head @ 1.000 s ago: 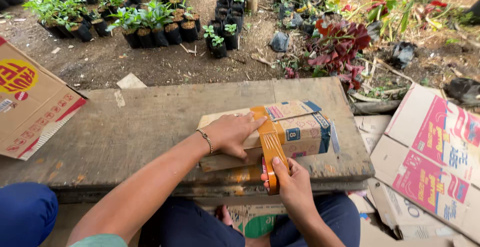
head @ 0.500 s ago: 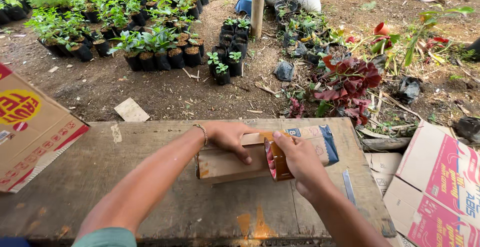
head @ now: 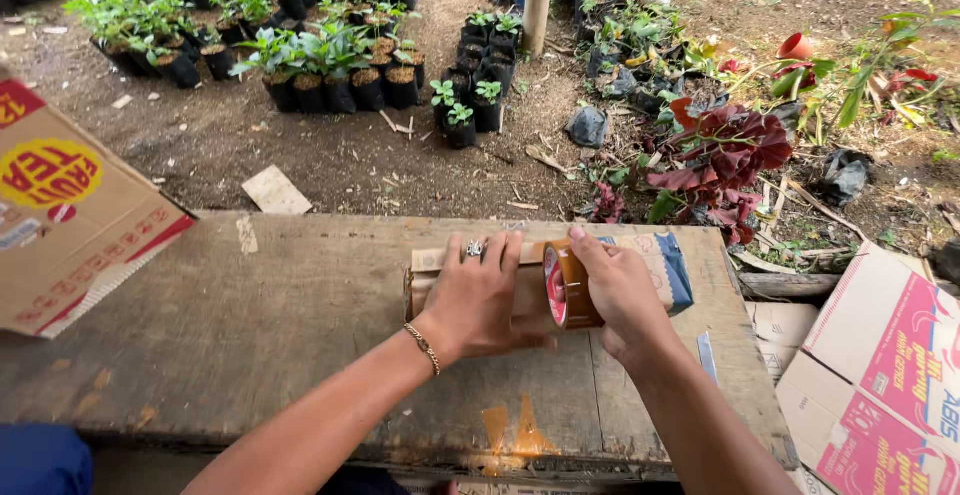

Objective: The person folds and assembles a flat cardboard box into a rectangular package on a wooden table. They use a utility knife to score and cut the cardboard, then seal the box with brown packing tape. The person rotates the box to fold and tape different sides.

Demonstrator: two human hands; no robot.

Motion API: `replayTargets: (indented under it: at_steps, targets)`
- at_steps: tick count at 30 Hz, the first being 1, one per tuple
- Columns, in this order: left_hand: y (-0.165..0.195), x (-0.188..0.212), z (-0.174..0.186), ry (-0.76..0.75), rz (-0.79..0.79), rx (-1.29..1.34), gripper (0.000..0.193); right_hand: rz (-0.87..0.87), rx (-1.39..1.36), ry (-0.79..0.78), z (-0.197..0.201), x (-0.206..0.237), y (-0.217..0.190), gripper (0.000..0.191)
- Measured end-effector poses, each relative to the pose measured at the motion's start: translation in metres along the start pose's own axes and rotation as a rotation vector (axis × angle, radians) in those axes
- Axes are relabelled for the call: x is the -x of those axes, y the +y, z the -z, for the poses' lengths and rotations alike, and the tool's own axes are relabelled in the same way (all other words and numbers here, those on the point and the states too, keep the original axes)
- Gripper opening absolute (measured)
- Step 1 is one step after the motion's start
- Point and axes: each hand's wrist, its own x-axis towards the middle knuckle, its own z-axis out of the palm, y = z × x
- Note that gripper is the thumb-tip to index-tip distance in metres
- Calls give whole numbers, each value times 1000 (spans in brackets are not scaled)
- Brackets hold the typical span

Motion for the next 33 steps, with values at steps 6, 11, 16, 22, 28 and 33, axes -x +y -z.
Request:
replayTargets:
  at_steps: [6,11,16,22,28,33]
  targets:
    - [1,-3,-2,163,-6,-17,138,-73,5,70,-3,0,-5,39]
    - [-5,-5,-7,163,-37,-25,126,-46,-5,62,-3,6,-2,32]
    - [4,8,-5,219,-94,-89,118,-29,2,49,5,25,7,31]
    - [26,37,1,89,-86,-2,109,-95,-28,25,11,47,9,33]
    - [39,49,9,74,-42,49,105,54,-11,31,20,76,21,26]
    - [38,46,15,31,-20,84,101,99,-49,92,19,93,31,25]
